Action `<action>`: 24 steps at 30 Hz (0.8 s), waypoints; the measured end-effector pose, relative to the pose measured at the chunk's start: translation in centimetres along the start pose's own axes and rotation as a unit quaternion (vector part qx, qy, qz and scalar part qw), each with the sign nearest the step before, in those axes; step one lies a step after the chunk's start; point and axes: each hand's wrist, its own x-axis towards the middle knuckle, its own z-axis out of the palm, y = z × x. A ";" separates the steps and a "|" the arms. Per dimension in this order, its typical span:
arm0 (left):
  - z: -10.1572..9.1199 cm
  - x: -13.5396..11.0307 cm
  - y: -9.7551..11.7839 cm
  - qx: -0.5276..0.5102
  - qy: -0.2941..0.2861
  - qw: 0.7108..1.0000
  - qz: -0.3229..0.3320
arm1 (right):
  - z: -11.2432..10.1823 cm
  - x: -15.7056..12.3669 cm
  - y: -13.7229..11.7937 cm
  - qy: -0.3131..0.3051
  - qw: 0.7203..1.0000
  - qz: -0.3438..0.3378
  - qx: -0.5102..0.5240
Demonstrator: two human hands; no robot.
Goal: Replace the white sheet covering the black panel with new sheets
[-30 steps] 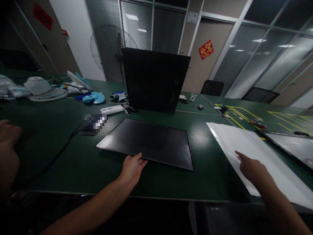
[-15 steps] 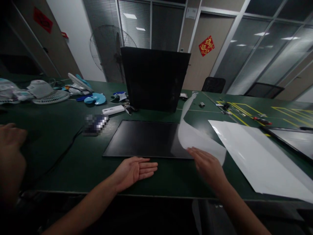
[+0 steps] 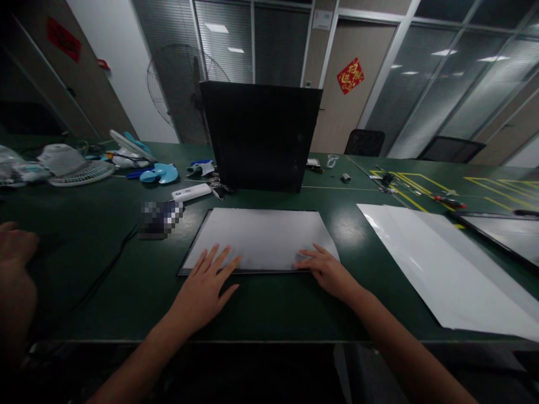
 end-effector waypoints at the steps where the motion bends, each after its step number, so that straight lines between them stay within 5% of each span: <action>1: 0.4 -0.2 -0.5 0.025 -0.012 0.999 -0.026 | -0.2 -0.1 0.1 -0.006 1.000 0.009 0.009; 9: 1.5 -2.1 -3.6 0.020 -0.028 0.995 -0.097 | -0.7 -1.6 -0.6 -0.021 0.996 0.085 0.002; 16: 1.8 -1.8 -3.7 -0.009 -0.004 0.987 -0.158 | 1.6 -4.6 0.3 0.110 0.936 0.267 -0.199; 24: 2.0 -1.6 -5.3 -0.044 -0.017 0.979 -0.198 | 2.0 -6.9 -2.5 0.101 0.937 0.286 -0.176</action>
